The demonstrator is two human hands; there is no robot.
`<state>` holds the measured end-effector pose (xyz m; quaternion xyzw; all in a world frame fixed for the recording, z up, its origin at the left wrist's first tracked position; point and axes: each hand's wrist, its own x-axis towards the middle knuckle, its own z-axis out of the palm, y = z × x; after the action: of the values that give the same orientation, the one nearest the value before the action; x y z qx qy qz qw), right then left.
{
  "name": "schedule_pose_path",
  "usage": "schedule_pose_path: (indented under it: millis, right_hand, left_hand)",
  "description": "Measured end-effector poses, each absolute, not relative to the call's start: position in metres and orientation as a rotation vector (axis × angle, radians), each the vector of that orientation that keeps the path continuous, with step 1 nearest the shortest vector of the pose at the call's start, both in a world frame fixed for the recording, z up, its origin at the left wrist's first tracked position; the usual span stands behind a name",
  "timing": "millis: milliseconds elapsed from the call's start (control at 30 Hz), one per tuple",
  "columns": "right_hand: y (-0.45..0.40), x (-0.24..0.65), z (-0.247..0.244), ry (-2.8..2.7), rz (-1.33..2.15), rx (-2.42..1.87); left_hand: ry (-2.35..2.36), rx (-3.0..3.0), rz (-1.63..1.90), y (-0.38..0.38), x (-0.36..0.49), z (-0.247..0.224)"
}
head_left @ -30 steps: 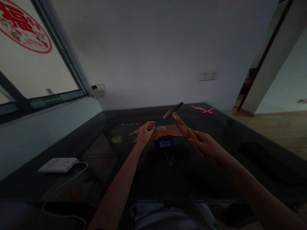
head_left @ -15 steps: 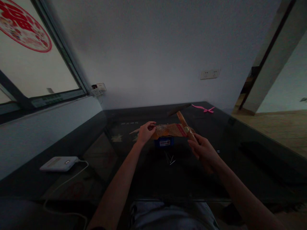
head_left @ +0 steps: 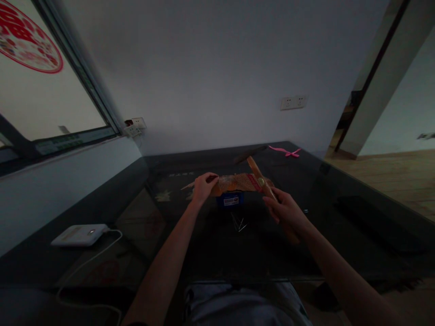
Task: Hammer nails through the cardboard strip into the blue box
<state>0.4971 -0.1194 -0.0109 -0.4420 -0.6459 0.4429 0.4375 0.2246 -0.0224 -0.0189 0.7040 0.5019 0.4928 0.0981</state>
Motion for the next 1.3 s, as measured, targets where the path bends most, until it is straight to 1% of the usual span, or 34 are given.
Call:
schedule_pose_path:
  millis: [500,600,733,933,1133,1300]
  right_hand:
    - [-0.116,0.497,-0.012,-1.686,1.086,-1.13]
    - [-0.113,0.496,0.0,-1.807,1.0,-1.17]
    - [-0.107,0.492,0.032,-2.01,0.878,-1.165]
    - [-0.1,0.482,0.07,-2.198,0.745,-1.313]
    - [-0.105,0.477,0.09,-2.316,0.671,-1.347]
    - [-0.107,0.472,0.091,-2.378,0.618,-1.357]
  left_hand:
    - [1.496,2.061,1.469,-0.019,0.223,-0.025]
    - [1.485,2.061,1.458,-0.019,0.223,-0.026]
    - [1.496,2.065,1.451,-0.02,0.223,-0.025]
    - [1.485,2.031,1.471,-0.021,0.224,-0.025]
    - [1.528,2.059,1.462,-0.022,0.224,-0.025]
    - [1.572,2.064,1.45,-0.021,0.223,-0.026]
